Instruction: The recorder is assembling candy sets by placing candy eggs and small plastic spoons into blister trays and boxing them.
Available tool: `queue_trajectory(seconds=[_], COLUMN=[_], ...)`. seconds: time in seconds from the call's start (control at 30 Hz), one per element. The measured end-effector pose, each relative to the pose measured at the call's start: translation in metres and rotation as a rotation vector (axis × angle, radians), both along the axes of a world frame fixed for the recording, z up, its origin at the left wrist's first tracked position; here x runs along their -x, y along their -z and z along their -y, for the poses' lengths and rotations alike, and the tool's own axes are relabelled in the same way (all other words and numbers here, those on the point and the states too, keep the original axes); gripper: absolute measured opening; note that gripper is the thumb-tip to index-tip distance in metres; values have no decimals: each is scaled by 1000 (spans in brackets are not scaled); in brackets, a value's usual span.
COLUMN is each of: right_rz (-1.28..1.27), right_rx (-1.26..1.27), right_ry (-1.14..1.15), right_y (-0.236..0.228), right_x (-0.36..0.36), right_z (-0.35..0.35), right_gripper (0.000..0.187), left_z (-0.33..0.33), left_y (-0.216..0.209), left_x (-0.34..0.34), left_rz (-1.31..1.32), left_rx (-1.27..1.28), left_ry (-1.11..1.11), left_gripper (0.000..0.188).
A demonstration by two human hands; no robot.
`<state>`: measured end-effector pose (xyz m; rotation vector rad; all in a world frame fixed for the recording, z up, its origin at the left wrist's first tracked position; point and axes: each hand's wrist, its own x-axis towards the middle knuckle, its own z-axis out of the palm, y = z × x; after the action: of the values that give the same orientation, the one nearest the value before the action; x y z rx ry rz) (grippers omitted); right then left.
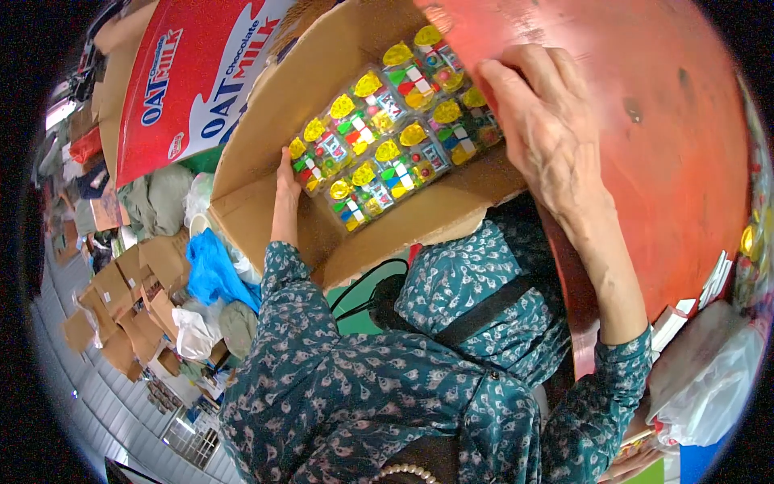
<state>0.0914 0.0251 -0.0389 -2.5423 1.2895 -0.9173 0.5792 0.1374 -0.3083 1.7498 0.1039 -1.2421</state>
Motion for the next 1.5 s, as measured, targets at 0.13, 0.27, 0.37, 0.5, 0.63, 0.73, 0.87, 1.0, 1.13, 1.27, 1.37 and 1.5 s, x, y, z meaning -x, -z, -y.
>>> queue_trajectory(seconds=[0.13, 0.27, 0.37, 0.5, 0.63, 0.73, 0.87, 1.0, 1.13, 1.27, 1.37, 1.5], right_rz=[-36, -66, -65, -68, 25, 102, 161, 194, 319, 397, 409, 292], right_rx=[26, -27, 7, 1, 66, 113, -24, -39, -231, -265, -295, -389], right_ry=[41, -3, 4, -7, -12, 36, 106, 233, 330, 408, 626, 670], right_y=[5, 11, 9, -9, 4, 8, 4, -54, -116, -162, -201, -225], right_x=[11, 4, 5, 13, 0, 11, 43, 95, 153, 210, 239, 257], right_z=[-2, -8, -10, -13, -14, -16, -30, -73, -139, -187, -191, -182], right_gripper=[29, 25, 20, 24, 15, 17, 16, 16, 9, 13, 12, 16], left_z=[5, 2, 10, 63, 106, 140, 169, 155, 121, 115, 124, 203], left_y=[-1, -58, -104, -198, -251, -276, -287, -317, -341, -325, -333, -335], left_x=[24, 27, 40, 126, 185, 255, 357, 434, 503, 547, 574, 590], left_rz=[89, 638, 1143, 1326, 1401, 1307, 1117, 1000, 910, 939, 823, 1115], left_rx=[107, -89, 82, 504, 763, 944, 1128, 1190, 1360, 1549, 1499, 1827], left_ry=[26, -106, 59, 199, 402, 660, 940, 1287, 1713, 1894, 2002, 1657], left_gripper=[49, 42, 38, 33, 23, 19, 19, 15, 12, 13, 14, 20])
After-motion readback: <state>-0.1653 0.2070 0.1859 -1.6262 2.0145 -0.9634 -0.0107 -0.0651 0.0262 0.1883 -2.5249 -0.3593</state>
